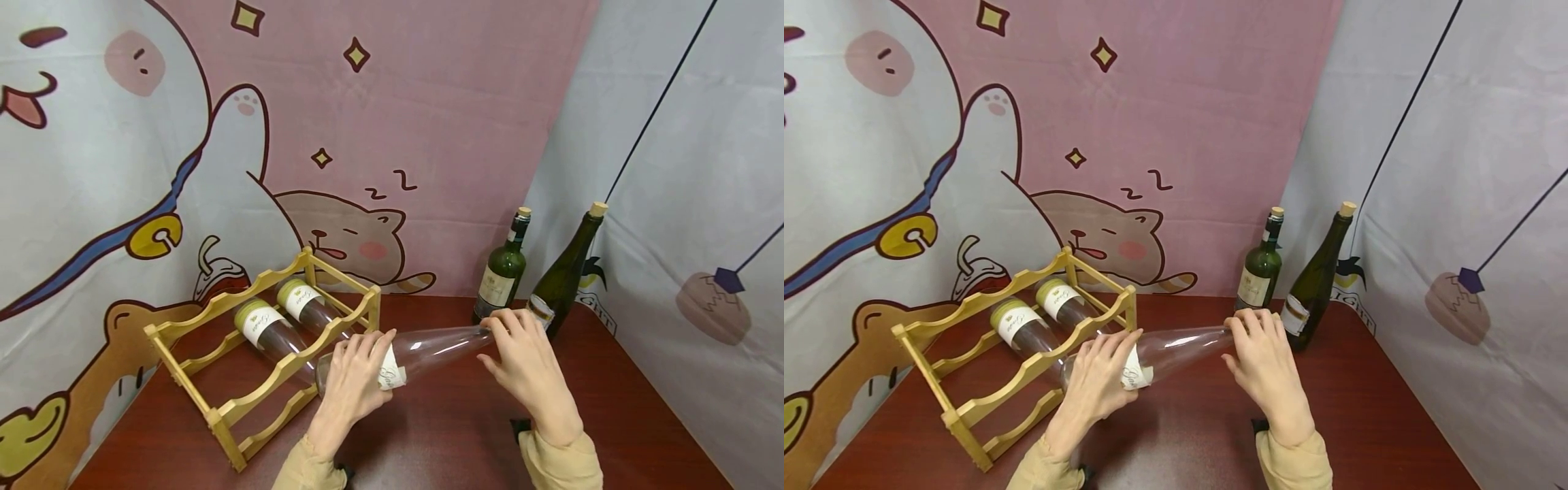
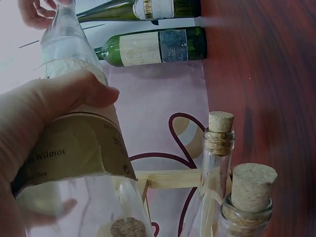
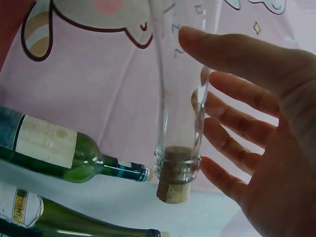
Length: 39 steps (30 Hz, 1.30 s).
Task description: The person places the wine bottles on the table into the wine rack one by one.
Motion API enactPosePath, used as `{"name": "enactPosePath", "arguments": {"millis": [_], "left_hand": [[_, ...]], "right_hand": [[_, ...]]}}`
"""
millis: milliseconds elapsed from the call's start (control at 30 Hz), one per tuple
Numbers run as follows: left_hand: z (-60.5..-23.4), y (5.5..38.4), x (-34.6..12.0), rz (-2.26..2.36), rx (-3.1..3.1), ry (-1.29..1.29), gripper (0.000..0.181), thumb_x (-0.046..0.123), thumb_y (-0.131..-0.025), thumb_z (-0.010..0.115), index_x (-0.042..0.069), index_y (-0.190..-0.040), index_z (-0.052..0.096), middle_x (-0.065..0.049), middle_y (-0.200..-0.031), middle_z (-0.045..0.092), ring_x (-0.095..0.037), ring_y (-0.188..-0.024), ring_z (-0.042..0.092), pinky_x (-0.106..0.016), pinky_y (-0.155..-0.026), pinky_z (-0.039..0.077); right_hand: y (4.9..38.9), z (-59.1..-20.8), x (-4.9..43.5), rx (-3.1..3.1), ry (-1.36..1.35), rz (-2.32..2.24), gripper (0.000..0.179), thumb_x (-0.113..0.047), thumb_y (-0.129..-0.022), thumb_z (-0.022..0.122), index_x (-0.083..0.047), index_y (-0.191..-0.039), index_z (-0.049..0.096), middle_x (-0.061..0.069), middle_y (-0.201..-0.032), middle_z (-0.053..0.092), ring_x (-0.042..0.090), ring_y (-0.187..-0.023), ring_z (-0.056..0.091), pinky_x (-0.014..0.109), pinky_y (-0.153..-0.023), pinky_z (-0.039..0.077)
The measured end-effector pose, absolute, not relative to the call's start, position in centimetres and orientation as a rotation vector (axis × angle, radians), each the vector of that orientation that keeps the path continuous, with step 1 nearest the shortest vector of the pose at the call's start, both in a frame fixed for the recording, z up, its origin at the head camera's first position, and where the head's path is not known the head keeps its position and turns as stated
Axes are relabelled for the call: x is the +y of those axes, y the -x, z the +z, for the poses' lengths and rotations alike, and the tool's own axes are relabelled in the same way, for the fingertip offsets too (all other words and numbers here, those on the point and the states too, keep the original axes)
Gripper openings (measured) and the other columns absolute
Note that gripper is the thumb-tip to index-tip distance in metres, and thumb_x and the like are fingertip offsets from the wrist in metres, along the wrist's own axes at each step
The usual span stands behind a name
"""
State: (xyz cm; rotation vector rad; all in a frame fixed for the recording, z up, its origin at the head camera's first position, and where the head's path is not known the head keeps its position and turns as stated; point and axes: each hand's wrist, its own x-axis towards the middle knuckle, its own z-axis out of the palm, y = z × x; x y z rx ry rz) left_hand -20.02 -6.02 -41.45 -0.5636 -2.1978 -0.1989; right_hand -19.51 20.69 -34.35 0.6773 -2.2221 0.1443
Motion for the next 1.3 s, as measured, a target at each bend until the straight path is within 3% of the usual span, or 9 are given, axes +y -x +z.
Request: {"name": "enactPosePath", "arguments": {"millis": [367,767,967,1133,1300], "left_hand": [[-41.6,20.1,-5.9,-0.115,-2.186,0.614,0.103,0.041,-0.032,0.091,0.019,-0.126,0.056,-0.002,-0.108,0.065,-0.022,-0.093,0.061,-0.038,-0.075,0.048],[-41.6,20.3,-5.8,-0.067,-2.147,0.684,0.096,0.032,-0.035,0.088,0.020,-0.125,0.056,0.001,-0.107,0.065,-0.021,-0.093,0.061,-0.037,-0.078,0.048],[-41.6,20.3,-5.8,-0.037,-2.146,0.709,0.098,0.034,-0.034,0.089,0.021,-0.126,0.056,0.000,-0.109,0.065,-0.021,-0.094,0.061,-0.037,-0.080,0.047],[-41.6,20.4,-5.9,0.004,-2.151,0.721,0.101,0.038,-0.032,0.090,0.022,-0.126,0.056,0.001,-0.110,0.067,-0.020,-0.094,0.062,-0.037,-0.083,0.047],[-41.6,20.4,-6.0,0.036,-2.145,0.731,0.103,0.042,-0.031,0.090,0.023,-0.126,0.055,0.003,-0.111,0.066,-0.018,-0.095,0.062,-0.036,-0.085,0.046]], "right_hand": [[19.9,-35.3,20.3,-2.329,-0.621,0.027,0.053,-0.017,-0.050,0.088,-0.008,-0.096,0.062,0.006,-0.090,0.064,0.029,-0.092,0.055,0.047,-0.085,0.044],[20.1,-36.0,20.0,-2.526,-0.640,-0.009,0.049,-0.022,-0.050,0.087,-0.008,-0.089,0.061,0.004,-0.081,0.065,0.025,-0.084,0.060,0.044,-0.094,0.046],[20.3,-36.1,20.2,-2.660,-0.629,0.015,0.045,-0.025,-0.053,0.086,-0.012,-0.087,0.060,-0.002,-0.077,0.062,0.020,-0.078,0.059,0.038,-0.080,0.048],[20.4,-35.9,20.2,-2.841,-0.569,0.092,0.036,-0.025,-0.056,0.086,-0.019,-0.075,0.055,-0.009,-0.068,0.055,0.015,-0.063,0.055,0.034,-0.058,0.043],[20.4,-35.8,20.0,-3.054,-0.397,0.189,0.035,-0.025,-0.059,0.085,-0.024,-0.068,0.051,-0.011,-0.067,0.053,0.017,-0.062,0.053,0.043,-0.050,0.036]]}}
